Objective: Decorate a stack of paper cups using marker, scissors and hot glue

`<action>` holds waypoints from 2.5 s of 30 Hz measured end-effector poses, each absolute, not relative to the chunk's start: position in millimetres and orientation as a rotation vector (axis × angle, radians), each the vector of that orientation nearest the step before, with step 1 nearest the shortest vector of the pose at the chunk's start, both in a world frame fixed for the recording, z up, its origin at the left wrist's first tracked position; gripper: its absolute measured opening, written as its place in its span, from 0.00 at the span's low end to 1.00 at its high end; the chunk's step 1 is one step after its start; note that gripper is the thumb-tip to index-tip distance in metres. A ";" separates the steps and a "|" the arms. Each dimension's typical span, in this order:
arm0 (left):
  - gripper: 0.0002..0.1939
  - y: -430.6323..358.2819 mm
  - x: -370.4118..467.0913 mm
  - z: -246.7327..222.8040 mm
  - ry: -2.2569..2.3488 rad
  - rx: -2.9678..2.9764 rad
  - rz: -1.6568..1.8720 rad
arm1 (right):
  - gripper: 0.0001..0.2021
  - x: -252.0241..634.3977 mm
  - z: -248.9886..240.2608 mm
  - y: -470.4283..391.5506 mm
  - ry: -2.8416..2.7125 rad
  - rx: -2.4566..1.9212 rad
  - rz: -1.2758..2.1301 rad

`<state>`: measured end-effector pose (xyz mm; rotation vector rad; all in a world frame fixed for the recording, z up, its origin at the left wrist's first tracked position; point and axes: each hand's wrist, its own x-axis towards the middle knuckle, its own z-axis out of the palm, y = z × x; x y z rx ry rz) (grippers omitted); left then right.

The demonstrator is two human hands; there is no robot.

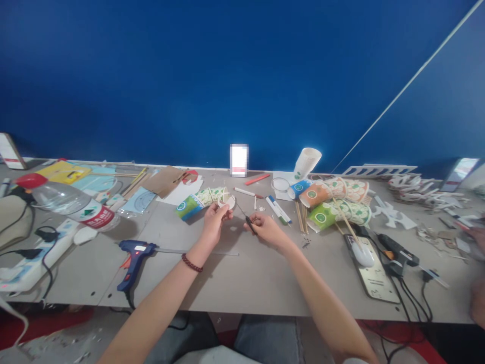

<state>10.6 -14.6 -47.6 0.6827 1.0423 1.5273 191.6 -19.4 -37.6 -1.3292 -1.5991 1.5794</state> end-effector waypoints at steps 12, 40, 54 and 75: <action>0.18 -16.7 11.3 -41.4 1.092 0.747 1.517 | 0.18 192.1 -40.1 -19.2 -1.574 -1.358 1.563; 0.15 -13.5 9.7 -45.7 1.102 0.790 1.535 | 0.17 193.6 -43.4 -16.4 -1.640 -1.389 1.543; 0.18 -14.9 9.7 -41.3 1.117 0.749 1.513 | 0.18 193.1 -41.5 -18.2 -1.633 -1.374 1.586; 0.18 -13.8 9.0 -47.0 1.098 0.743 1.498 | 0.19 189.9 -37.5 -22.3 -1.591 -1.356 1.670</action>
